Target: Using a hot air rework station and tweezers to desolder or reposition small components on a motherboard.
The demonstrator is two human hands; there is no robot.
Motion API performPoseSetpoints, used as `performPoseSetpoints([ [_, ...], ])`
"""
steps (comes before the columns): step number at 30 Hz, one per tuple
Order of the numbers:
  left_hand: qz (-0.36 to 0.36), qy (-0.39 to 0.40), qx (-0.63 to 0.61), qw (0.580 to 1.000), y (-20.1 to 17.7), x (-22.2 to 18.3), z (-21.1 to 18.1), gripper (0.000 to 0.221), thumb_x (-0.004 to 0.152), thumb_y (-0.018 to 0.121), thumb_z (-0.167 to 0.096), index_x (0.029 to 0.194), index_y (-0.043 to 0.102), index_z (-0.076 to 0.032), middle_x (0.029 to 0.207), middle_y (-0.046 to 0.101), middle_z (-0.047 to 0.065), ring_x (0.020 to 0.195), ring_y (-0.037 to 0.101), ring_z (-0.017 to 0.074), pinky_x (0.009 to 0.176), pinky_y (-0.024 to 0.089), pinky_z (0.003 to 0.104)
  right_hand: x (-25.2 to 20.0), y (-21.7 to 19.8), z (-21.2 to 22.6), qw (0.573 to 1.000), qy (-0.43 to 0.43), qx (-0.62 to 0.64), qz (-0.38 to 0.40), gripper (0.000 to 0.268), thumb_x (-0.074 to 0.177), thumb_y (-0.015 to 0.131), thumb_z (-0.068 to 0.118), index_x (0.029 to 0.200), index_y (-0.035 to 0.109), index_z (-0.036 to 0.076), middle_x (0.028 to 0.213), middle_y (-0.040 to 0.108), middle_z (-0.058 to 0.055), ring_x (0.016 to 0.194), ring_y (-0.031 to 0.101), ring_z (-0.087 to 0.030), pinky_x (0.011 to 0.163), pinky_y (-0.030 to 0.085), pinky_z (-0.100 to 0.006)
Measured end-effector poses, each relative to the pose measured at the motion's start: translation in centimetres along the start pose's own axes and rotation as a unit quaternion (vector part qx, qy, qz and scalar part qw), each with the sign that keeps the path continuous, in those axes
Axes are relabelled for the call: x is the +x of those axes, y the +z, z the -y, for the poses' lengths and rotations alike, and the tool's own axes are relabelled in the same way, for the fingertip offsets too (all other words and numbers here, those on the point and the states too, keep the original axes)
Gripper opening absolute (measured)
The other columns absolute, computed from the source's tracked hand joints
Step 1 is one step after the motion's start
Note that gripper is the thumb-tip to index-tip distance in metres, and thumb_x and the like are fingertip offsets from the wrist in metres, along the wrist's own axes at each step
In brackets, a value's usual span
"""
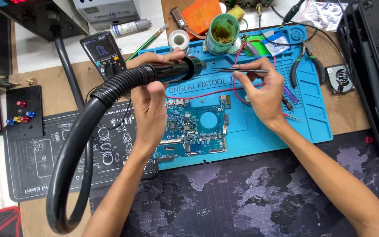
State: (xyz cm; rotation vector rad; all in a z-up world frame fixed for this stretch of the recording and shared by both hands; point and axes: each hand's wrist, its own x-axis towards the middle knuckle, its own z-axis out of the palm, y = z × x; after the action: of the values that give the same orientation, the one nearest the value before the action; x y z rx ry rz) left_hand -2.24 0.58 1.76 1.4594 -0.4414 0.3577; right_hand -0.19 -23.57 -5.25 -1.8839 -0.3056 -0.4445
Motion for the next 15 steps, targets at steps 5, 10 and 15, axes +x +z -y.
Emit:
performPoseSetpoints([
  [5,-0.004,-0.009,-0.007,1.000,-0.3,-0.3,-0.1,0.052,0.107,0.036,-0.062,0.128,0.041,-0.015,0.129,0.064,0.011,0.137,0.056,0.0193,0.120,0.044,0.038,0.4,0.8,0.0,1.000,0.020,-0.014,0.008,0.013,0.100,0.079,-0.002,0.110,0.071,-0.003,0.106,0.077,-0.023,0.088,0.074,-0.024,0.072,0.054,-0.030],
  [10,-0.009,-0.001,-0.004,1.000,-0.9,-0.2,0.0,0.051,0.108,0.034,-0.061,0.128,0.040,-0.014,0.126,0.064,0.012,0.135,0.057,0.0212,0.120,0.044,0.041,0.7,1.0,-0.2,0.999,0.027,-0.017,0.016,0.012,0.102,0.078,0.001,0.111,0.071,0.000,0.106,0.078,-0.021,0.088,0.074,-0.022,0.072,0.052,-0.029],
  [15,-0.015,0.001,0.001,1.000,-1.4,-0.3,-0.3,0.051,0.108,0.033,-0.061,0.128,0.041,-0.014,0.124,0.065,0.011,0.135,0.057,0.0213,0.121,0.044,0.042,0.7,1.2,-0.1,0.999,0.033,-0.014,0.016,0.011,0.103,0.078,0.002,0.110,0.070,0.001,0.106,0.078,-0.019,0.085,0.071,-0.016,0.072,0.051,-0.028],
])
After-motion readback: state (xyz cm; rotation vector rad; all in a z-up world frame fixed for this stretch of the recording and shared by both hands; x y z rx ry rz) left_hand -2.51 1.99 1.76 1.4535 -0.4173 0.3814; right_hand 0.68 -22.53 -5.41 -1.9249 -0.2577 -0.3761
